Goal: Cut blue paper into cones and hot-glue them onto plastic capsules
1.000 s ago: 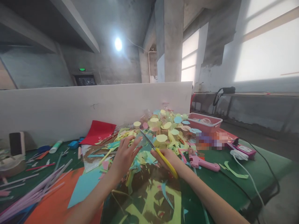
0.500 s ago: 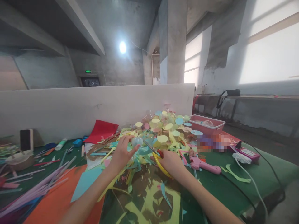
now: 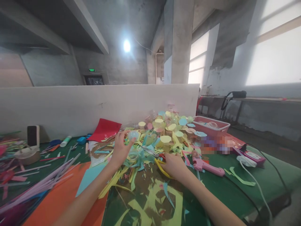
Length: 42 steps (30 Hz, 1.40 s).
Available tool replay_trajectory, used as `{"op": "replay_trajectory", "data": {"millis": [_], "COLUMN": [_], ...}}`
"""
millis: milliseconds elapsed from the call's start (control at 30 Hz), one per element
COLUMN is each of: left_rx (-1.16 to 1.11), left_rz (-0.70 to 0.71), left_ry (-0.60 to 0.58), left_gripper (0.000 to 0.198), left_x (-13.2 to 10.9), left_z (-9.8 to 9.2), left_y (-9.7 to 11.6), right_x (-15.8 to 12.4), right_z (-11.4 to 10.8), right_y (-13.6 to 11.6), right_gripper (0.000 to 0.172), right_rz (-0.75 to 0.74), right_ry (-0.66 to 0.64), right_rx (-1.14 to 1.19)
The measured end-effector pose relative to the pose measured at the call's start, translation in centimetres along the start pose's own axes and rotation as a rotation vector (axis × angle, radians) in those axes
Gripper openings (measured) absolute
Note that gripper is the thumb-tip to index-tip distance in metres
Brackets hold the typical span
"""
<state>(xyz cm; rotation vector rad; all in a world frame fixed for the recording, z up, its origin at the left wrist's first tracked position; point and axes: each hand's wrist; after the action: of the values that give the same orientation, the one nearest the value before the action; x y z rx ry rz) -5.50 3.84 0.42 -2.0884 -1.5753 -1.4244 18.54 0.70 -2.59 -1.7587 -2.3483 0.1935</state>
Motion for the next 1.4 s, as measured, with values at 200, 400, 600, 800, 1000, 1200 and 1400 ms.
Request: {"op": "replay_trajectory", "data": {"millis": [200,400,600,800,1000,1200,1400], "left_rx": [-0.042,-0.076,-0.103,-0.12,-0.122,-0.137,-0.154], "left_rz": [-0.067,-0.064,-0.044,-0.031,-0.049,-0.054,-0.004], "left_ry": [0.041,-0.043,-0.112,-0.13,-0.087,-0.069,-0.093], "left_gripper": [0.036,0.037,0.037,0.036,0.039,0.038,0.036], "left_x": [0.4,0.0,-0.2,-0.2,0.2,0.2,0.0], "left_z": [0.0,0.0,-0.1,-0.2,-0.3,-0.3,-0.2], "left_y": [-1.0,-0.3,0.5,0.6,0.2,-0.1,0.6], "right_x": [0.2,0.5,0.6,0.2,0.1,0.2,0.6], "right_z": [0.3,0.2,0.4,0.2,-0.8,-0.3,-0.2], "right_y": [0.3,0.7,0.9,0.6,0.4,0.6,-0.1], "right_gripper": [0.025,0.023,0.024,0.039,0.051,0.05,0.057], "right_rz": [-0.022,0.004,0.016,-0.033,-0.076,-0.192,-0.181], "right_ry": [-0.017,0.017,0.044,0.056,-0.124,-0.22,-0.272], "right_rx": [-0.025,0.0,0.084,0.316,0.671,0.983,1.356]}}
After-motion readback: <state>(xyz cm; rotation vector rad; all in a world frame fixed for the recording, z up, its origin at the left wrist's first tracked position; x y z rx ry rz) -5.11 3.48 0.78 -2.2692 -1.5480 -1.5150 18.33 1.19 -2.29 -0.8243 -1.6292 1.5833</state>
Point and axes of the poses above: each hand's wrist, its own x-axis towards the middle knuckle, its own z-axis out of the palm, y = z × x, and after that the axes turned 5 degrees about -y, right-handed
